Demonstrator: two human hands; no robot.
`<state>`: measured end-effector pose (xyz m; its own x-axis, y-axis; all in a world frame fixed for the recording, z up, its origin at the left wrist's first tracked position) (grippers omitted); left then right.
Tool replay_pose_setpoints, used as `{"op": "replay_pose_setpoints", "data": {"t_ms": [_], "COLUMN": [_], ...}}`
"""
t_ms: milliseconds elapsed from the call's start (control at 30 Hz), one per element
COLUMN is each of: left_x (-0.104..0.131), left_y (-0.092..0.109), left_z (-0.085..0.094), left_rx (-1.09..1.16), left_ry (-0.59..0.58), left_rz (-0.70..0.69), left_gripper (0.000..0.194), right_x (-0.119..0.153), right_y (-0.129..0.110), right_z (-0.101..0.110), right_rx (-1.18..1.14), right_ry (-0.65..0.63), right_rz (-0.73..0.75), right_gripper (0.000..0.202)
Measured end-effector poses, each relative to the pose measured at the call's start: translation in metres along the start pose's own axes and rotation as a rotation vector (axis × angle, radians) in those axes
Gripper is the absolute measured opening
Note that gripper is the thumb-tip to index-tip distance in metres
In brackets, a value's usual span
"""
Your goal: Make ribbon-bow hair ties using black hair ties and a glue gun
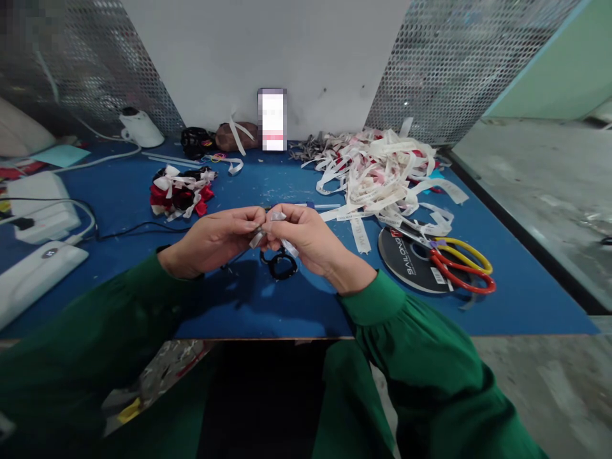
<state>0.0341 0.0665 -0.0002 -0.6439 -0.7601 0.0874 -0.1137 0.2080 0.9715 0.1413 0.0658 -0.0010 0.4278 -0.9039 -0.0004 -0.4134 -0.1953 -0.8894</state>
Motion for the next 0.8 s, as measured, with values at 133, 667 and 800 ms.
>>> {"op": "replay_pose_setpoints", "data": {"t_ms": [133,667,800], "left_x": [-0.0001,-0.0025,-0.0029], "left_y": [0.0002,-0.0003,0.0003], "left_z": [-0.0010,-0.0014,-0.0021], "left_rx": [0.032,0.028,0.047], "left_ry": [0.006,0.036,0.032], "left_rz": [0.001,-0.004,-0.021], "left_gripper": [0.012,0.014,0.016], "right_x": [0.0001,0.0014,0.0012], "right_y": [0.0007,-0.0004,0.0001], "right_z": [0.0004,-0.0022,-0.0021], "right_rx": [-0.005,-0.006,-0.018], "right_ry": [-0.008,-0.023,-0.019], "right_rz": [0.012,0.047,0.047], "right_gripper": [0.032,0.031,0.030]}}
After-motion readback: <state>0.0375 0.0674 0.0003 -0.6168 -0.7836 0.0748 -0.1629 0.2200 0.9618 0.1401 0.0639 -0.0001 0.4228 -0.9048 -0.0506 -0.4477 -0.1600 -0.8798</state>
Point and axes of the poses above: each hand's wrist, its own x-axis away from the middle knuckle, its own z-axis out of the back of the hand, y = z × x, the point moved 7 cm from there along -x, towards the middle knuckle, and after that the axes turned 6 degrees about -x, right-handed, at the moved point
